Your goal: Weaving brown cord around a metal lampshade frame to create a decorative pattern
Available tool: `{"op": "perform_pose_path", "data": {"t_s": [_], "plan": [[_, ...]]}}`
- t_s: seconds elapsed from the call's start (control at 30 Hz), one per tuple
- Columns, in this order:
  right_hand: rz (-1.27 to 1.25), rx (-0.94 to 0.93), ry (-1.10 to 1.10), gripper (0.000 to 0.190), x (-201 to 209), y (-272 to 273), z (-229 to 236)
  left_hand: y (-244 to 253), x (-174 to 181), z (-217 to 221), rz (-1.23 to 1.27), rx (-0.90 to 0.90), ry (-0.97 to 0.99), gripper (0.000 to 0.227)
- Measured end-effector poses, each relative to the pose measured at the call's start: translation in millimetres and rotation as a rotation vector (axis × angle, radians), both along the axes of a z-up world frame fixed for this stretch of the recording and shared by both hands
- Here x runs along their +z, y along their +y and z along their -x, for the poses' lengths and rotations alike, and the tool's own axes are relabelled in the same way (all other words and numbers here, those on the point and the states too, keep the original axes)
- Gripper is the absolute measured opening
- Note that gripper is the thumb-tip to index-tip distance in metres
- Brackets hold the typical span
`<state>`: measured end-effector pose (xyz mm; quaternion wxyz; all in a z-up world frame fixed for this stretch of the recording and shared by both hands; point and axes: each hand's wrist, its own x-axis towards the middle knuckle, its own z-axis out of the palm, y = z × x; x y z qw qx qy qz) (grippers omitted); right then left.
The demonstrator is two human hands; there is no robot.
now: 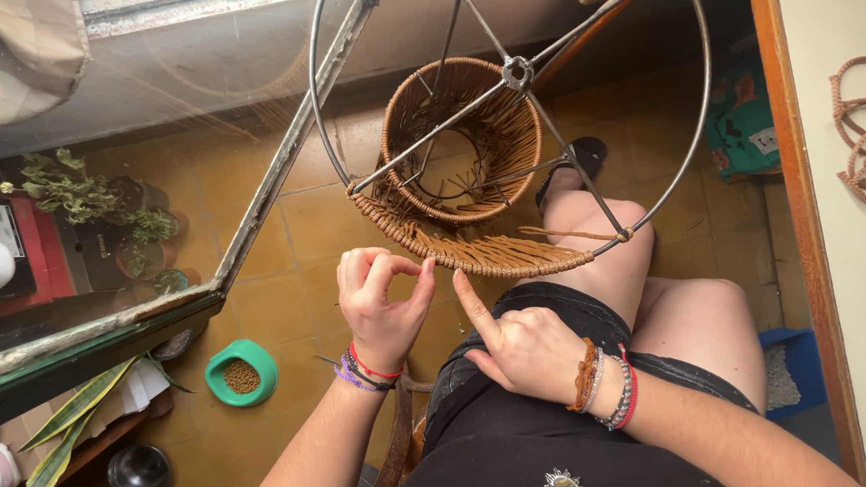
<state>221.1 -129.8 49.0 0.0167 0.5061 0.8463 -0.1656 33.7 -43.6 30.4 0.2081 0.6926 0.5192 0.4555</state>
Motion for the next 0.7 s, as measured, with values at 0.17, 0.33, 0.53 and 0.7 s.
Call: {"op": "perform_pose_path", "data": {"t_s": [0.17,0.33,0.53,0.7], "plan": [[0.012,-0.004,0.019,0.1,4,-2,-3,0,2,0,-0.005,-0.006,0.003,0.024],[0.044,-0.028,0.022,0.101,2,-15,-14,1,1,1,-0.009,-0.013,0.017,0.024],[0.04,-0.061,-0.014,0.101,-1,-19,-21,0,0,1,-0.02,-0.014,0.018,0.024],[0.022,-0.055,-0.018,0.102,-4,-20,-21,1,1,1,-0.015,-0.015,0.028,0.024]]}}
